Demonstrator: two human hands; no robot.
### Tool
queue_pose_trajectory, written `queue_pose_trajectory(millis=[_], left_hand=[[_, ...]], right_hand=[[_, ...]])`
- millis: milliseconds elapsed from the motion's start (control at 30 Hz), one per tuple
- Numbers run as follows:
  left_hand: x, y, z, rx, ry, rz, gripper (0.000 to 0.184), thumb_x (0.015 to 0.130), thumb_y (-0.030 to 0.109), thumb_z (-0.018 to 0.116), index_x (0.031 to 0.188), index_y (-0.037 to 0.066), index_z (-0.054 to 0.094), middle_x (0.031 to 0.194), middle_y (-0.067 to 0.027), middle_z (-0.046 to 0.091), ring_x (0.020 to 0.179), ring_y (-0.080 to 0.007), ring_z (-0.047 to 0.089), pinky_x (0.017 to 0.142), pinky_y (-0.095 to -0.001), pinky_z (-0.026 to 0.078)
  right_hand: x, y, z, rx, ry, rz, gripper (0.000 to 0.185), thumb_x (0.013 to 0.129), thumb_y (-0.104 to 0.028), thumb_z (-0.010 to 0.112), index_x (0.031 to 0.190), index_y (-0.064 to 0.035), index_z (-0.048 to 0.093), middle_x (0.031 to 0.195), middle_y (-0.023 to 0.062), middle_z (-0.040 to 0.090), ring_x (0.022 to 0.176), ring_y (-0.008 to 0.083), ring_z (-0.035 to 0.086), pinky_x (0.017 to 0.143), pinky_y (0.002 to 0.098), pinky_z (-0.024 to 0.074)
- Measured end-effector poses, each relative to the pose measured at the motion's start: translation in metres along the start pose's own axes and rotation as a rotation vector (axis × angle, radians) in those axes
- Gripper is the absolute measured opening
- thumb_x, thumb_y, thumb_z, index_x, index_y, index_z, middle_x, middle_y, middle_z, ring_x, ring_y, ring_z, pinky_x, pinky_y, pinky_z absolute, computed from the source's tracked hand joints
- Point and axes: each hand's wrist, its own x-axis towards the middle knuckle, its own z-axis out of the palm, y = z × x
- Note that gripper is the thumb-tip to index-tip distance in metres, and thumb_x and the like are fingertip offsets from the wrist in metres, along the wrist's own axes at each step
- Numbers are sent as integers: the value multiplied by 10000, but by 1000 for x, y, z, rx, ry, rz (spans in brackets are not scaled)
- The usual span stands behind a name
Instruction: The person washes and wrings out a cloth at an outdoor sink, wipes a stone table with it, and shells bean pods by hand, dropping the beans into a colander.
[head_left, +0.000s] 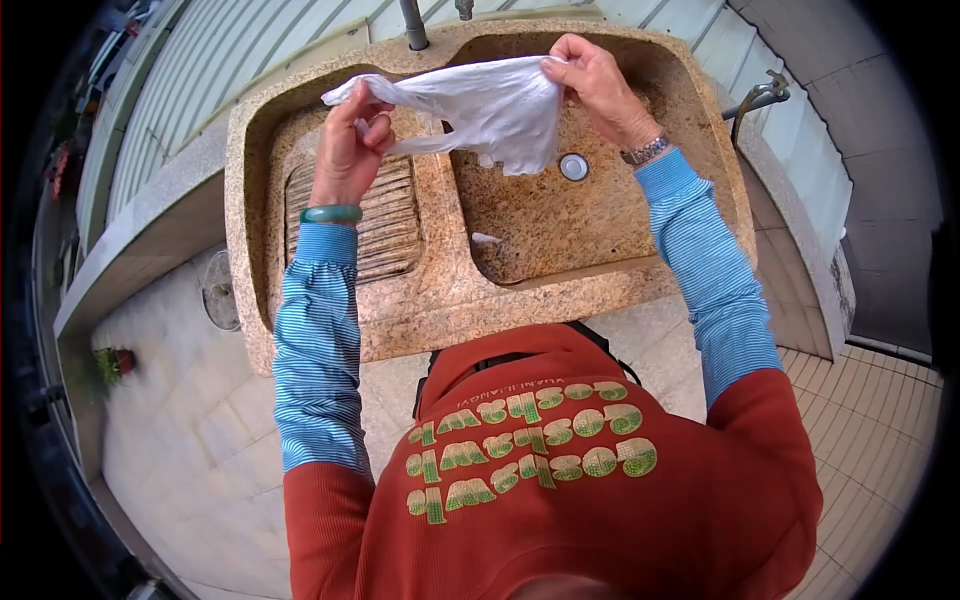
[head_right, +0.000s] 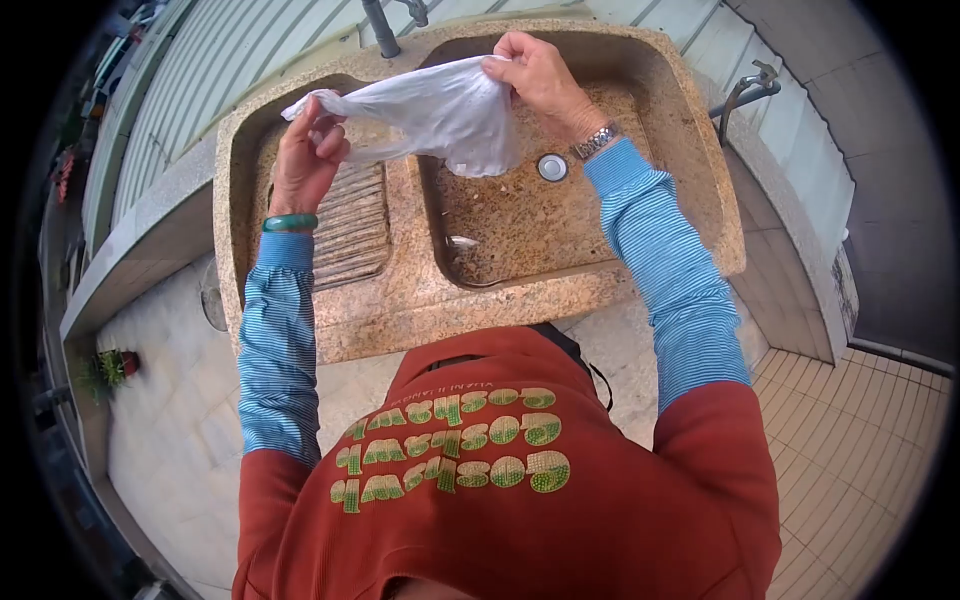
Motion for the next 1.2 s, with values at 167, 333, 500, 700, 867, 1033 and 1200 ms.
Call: queue_pose_trajectory(millis=[167, 333, 500, 700, 867, 1033, 1200], left_hand=[[18, 1, 19, 201, -29, 78, 266, 891, 314, 546, 928, 53, 584, 774, -36, 607, 573, -72, 466, 533, -218, 366], [45, 5, 49, 221, -58, 186, 264, 904, 284, 520, 987, 42, 587, 963, -77, 622, 891, -171, 584, 857, -351, 432], [48, -18, 66, 151, -174, 138, 261, 879, 216, 510, 972, -18, 579, 965, -116, 621, 915, -222, 599, 877, -385, 448], [12, -131, 27, 880, -125, -504, 589, 825, 369, 577, 1264, 21, 393, 1017, -102, 557, 783, -167, 553, 702, -289, 475], [-1, -157, 43, 554, 31, -692, 811, 848, 458, 534, 1424, 102, 88, 1304, -179, 366, 911, -253, 528, 736, -363, 489], [7, -179, 46, 256, 165, -759, 858, 818, 611, 466, 1434, 182, 51, 1445, -205, 90, 1144, -451, 360, 775, -506, 461], [42, -224, 29, 26, 319, -913, 850, 812, 686, 369, 1429, 190, 60, 1456, -212, 62, 1224, -541, 221, 861, -660, 326]], right_hand=[[2, 34, -15, -148, 172, -13, 159, 859, -185, 602, 794, -92, 492, 701, -51, 491, 655, 39, 475, 573, 204, 422], [13, 26, -40, 46, 350, -237, 164, 834, -174, 639, 786, -73, 519, 726, -49, 520, 691, 43, 501, 618, 206, 452], [-13, 44, -67, -402, 461, -265, 180, 795, -175, 657, 775, -49, 530, 673, -14, 515, 667, 76, 507, 607, 250, 448], [-82, 187, -61, -453, 123, 357, 337, 738, -248, 671, 1028, -87, 608, 834, 100, 627, 806, 227, 595, 728, 340, 472], [-64, 266, -88, -565, 207, 376, 543, 735, -294, 672, 1226, -141, 496, 999, 205, 588, 909, 360, 580, 796, 408, 467], [-19, 299, -65, -960, 195, 402, 741, 714, -324, 695, 1346, -204, 326, 1231, 306, 381, 1044, 454, 487, 864, 469, 438], [7, 275, 20, -391, -257, 358, 526, 732, -246, 653, 1213, -100, 498, 1285, 234, 396, 1111, 355, 482, 933, 438, 407]])
